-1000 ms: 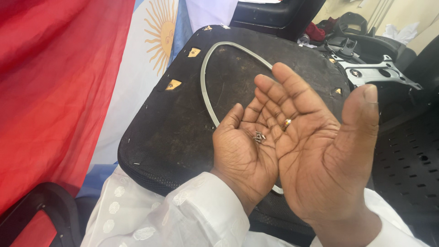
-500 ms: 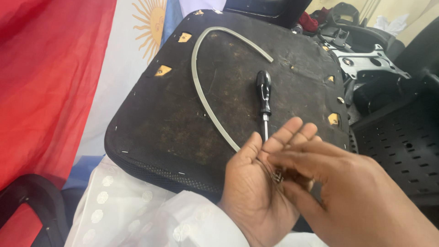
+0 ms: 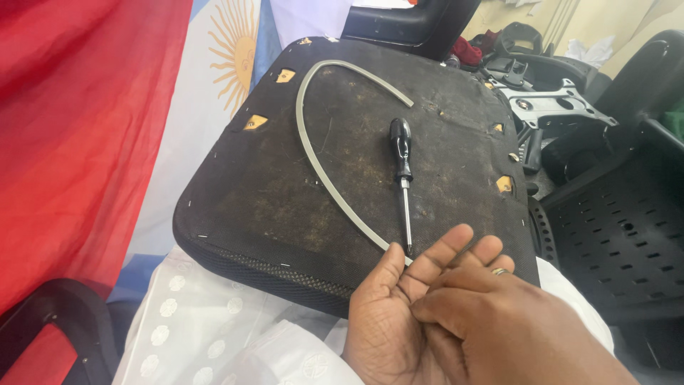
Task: The person uses a screwdriver to fasten screws into a black plastic frame attached to a chair seat. They align the frame, insert screws, and tighten them one by one while holding the seat steady.
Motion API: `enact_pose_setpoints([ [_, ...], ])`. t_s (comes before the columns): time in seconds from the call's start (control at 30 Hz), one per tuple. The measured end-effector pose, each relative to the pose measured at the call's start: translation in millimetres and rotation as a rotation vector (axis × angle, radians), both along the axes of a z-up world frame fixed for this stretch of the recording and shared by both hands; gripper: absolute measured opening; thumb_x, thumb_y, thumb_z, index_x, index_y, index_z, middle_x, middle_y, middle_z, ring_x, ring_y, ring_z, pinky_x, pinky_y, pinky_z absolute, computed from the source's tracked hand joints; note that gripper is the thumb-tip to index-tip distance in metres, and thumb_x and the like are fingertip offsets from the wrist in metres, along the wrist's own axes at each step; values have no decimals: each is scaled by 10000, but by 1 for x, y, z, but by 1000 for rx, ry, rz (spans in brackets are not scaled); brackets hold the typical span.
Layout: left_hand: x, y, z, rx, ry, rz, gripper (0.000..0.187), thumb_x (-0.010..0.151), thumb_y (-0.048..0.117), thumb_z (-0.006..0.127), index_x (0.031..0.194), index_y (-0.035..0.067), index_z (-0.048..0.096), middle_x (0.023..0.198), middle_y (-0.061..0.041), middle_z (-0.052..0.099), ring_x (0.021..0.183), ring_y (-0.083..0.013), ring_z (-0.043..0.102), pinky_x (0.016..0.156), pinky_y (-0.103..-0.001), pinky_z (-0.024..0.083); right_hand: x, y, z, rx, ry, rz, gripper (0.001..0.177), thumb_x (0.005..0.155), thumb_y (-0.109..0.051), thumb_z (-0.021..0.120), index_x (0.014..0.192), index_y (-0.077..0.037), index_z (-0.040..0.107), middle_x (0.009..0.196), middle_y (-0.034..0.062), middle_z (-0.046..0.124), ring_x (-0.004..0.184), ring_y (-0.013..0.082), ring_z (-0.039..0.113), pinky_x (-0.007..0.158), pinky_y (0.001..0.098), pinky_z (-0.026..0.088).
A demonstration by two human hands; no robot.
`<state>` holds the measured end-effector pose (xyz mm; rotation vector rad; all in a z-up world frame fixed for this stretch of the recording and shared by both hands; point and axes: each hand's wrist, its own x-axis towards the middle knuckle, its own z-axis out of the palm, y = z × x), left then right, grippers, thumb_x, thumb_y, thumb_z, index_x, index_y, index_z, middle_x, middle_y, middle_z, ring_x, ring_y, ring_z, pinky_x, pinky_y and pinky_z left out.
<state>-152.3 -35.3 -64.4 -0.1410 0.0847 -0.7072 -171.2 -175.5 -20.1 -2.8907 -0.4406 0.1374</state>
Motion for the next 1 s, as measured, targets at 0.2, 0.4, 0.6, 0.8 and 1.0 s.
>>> enact_pose_setpoints([
  [0.2,-5,8,-1,20,20,-14,746,1016,535,236,1377,-41,541,1348,-270,623,1319,-400,560,1099,-514,485,-8,8,-11,40,-42,-76,202,783,-283,772,985,-271,784,1064,-64,763,944,171,769,732,353,606],
  [0.4,-8,2,3,48,25,-67,743,1021,545,249,1326,-48,577,1319,-273,651,1264,-394,609,1082,-516,501,-11,15,9,-20,78,-211,206,769,-288,809,974,-295,784,950,-83,783,906,107,744,748,294,632],
  [0.6,-13,-27,3,-54,-89,-154,706,1082,541,262,1341,-41,568,1335,-245,651,1245,-354,626,1100,-484,502,-34,-27,12,405,144,-590,220,804,-197,891,979,-145,768,923,35,710,842,161,740,778,292,643],
  [0.8,-34,-97,-12,54,-91,-450,690,1109,499,259,1330,-60,597,1236,-226,689,1009,-247,670,903,-382,553,-110,-120,-39,1673,154,-896,165,957,62,611,1112,79,665,1075,264,752,961,354,749,794,505,634],
  [1.0,-82,-179,-27,525,-120,-744,669,1116,496,312,1318,-51,639,1193,-166,639,962,-169,630,876,-295,586,-200,-170,-96,1860,-147,-1507,258,1006,-58,524,1242,33,572,1130,197,661,1045,262,694,977,381,552],
])
